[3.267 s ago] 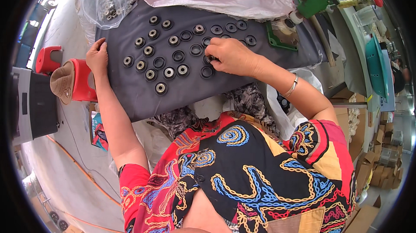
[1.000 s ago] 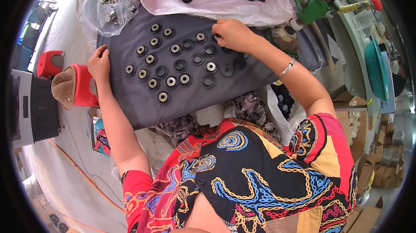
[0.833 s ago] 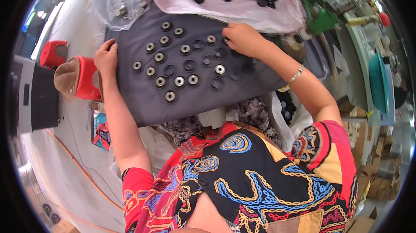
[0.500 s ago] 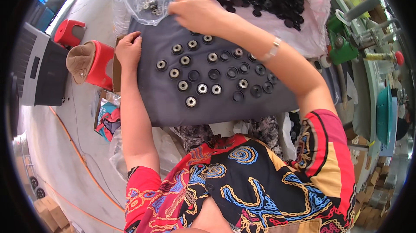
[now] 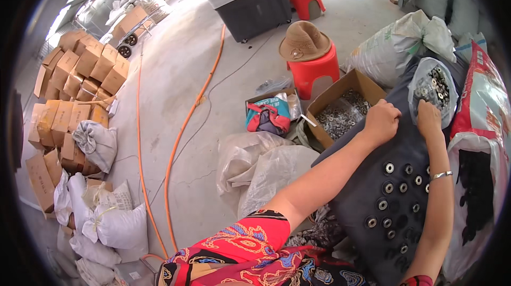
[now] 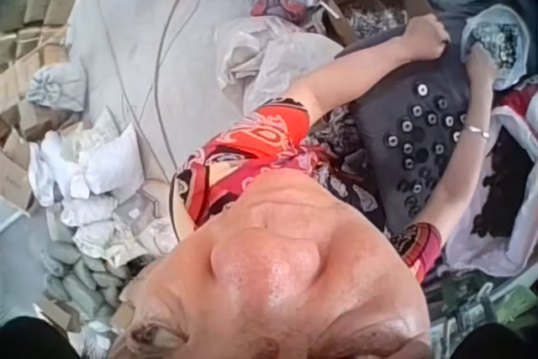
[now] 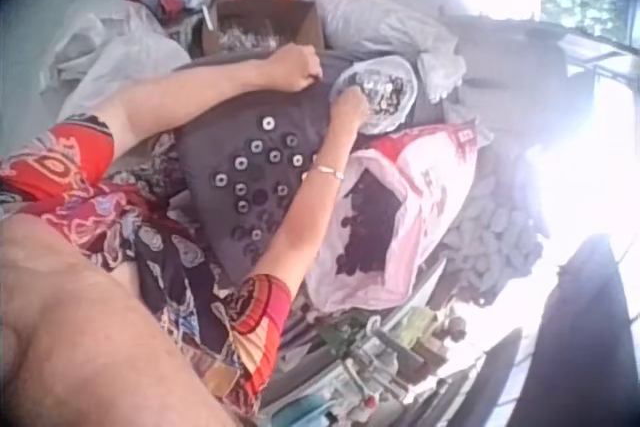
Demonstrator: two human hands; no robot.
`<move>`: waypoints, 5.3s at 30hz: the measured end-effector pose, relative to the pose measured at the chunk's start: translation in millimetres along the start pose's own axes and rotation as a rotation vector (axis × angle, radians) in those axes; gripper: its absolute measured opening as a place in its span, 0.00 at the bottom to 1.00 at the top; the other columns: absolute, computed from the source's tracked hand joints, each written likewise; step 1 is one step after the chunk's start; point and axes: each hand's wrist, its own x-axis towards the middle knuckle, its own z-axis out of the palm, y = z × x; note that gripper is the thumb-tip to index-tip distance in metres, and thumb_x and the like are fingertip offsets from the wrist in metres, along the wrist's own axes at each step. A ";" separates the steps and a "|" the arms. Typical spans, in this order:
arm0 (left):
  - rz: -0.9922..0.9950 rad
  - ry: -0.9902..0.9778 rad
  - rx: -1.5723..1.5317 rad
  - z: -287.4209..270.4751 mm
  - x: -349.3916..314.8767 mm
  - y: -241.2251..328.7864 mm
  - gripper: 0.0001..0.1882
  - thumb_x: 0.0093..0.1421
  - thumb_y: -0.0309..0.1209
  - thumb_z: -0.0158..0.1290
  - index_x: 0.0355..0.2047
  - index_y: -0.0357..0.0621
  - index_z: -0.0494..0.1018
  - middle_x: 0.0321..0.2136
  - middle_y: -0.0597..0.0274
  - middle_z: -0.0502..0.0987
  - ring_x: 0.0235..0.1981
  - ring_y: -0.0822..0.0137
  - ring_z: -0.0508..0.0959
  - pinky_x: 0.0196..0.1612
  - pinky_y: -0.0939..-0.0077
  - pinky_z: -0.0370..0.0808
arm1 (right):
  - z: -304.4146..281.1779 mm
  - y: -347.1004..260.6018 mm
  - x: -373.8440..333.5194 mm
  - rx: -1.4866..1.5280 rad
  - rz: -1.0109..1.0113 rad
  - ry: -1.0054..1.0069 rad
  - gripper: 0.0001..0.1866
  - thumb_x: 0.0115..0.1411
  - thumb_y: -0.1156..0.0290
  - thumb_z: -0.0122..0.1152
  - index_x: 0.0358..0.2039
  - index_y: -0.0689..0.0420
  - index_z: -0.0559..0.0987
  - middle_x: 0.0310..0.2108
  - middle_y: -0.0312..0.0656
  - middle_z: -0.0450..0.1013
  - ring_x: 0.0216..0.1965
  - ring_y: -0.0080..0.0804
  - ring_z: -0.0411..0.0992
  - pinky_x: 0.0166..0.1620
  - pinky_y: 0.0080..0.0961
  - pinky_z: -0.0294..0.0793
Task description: The person arranges black plastic snap fastener bases and metal rings onto a grey fabric mat. They then use a rubber mallet to hammer the metal rings onto the plastic bases, securing them in place.
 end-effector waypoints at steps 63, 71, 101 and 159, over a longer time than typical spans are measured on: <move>-0.032 -0.187 0.021 -4.1 13.7 -13.8 0.09 0.50 0.32 0.55 0.31 0.48 0.82 0.29 0.59 0.81 0.35 0.58 0.78 0.41 0.66 0.74 | -153.4 1.0 -204.2 0.410 -0.053 0.253 0.09 0.52 0.76 0.58 0.35 0.61 0.75 0.31 0.47 0.71 0.32 0.47 0.72 0.36 0.36 0.71; 0.036 -0.165 0.055 -8.4 18.9 -2.4 0.09 0.51 0.32 0.55 0.32 0.48 0.81 0.30 0.60 0.81 0.35 0.61 0.79 0.41 0.68 0.74 | -62.1 -13.1 -12.2 0.203 -0.016 0.031 0.12 0.54 0.73 0.53 0.39 0.57 0.78 0.36 0.49 0.75 0.41 0.47 0.74 0.44 0.39 0.73; -0.003 -0.240 0.062 2.8 13.9 -24.4 0.11 0.53 0.32 0.55 0.36 0.47 0.81 0.32 0.62 0.82 0.32 0.66 0.81 0.39 0.75 0.74 | -143.2 42.0 -341.0 0.466 0.401 0.008 0.11 0.48 0.75 0.58 0.35 0.61 0.78 0.32 0.47 0.74 0.33 0.42 0.74 0.37 0.32 0.73; 0.066 -0.223 0.118 -3.2 25.1 -7.5 0.11 0.53 0.33 0.55 0.36 0.49 0.81 0.30 0.59 0.81 0.32 0.63 0.81 0.39 0.71 0.75 | -91.5 24.2 -34.1 0.451 -0.009 0.316 0.14 0.48 0.67 0.56 0.34 0.58 0.80 0.32 0.49 0.77 0.36 0.44 0.77 0.40 0.36 0.75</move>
